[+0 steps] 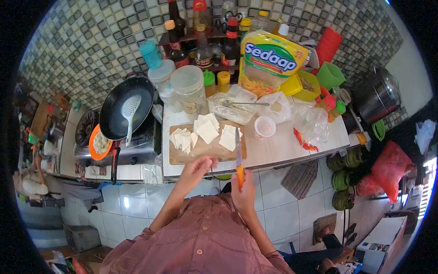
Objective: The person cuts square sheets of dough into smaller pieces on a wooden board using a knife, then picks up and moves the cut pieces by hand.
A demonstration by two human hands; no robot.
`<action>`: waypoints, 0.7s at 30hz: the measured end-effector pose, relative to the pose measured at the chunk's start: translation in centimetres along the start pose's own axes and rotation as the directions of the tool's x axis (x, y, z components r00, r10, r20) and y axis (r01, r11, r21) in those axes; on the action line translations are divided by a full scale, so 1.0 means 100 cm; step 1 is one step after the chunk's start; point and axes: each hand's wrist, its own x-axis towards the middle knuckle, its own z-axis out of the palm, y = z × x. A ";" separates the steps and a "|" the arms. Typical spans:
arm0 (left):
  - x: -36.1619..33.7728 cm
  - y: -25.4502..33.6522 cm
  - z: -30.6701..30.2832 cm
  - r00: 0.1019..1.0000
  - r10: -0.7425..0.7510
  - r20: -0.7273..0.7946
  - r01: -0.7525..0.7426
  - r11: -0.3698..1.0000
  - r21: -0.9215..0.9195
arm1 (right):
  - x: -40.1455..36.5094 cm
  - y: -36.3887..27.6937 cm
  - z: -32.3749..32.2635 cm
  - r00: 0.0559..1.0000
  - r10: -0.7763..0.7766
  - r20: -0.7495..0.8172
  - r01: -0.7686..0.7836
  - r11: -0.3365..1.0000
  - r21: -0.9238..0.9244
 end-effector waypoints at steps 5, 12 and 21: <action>-0.043 0.009 0.012 0.997 -0.077 0.025 0.081 0.971 -0.225 | -0.012 -0.016 0.038 0.967 0.037 0.251 -0.085 0.980 0.182; -0.076 -0.008 -0.023 0.951 -0.038 -0.308 -0.077 0.933 -0.352 | -0.028 -0.017 0.075 0.821 -0.272 0.503 0.202 0.961 0.190; -0.046 -0.013 -0.128 0.739 -0.039 -0.673 0.211 0.961 0.176 | -0.023 -0.015 0.071 0.756 -0.142 0.639 0.072 0.988 0.135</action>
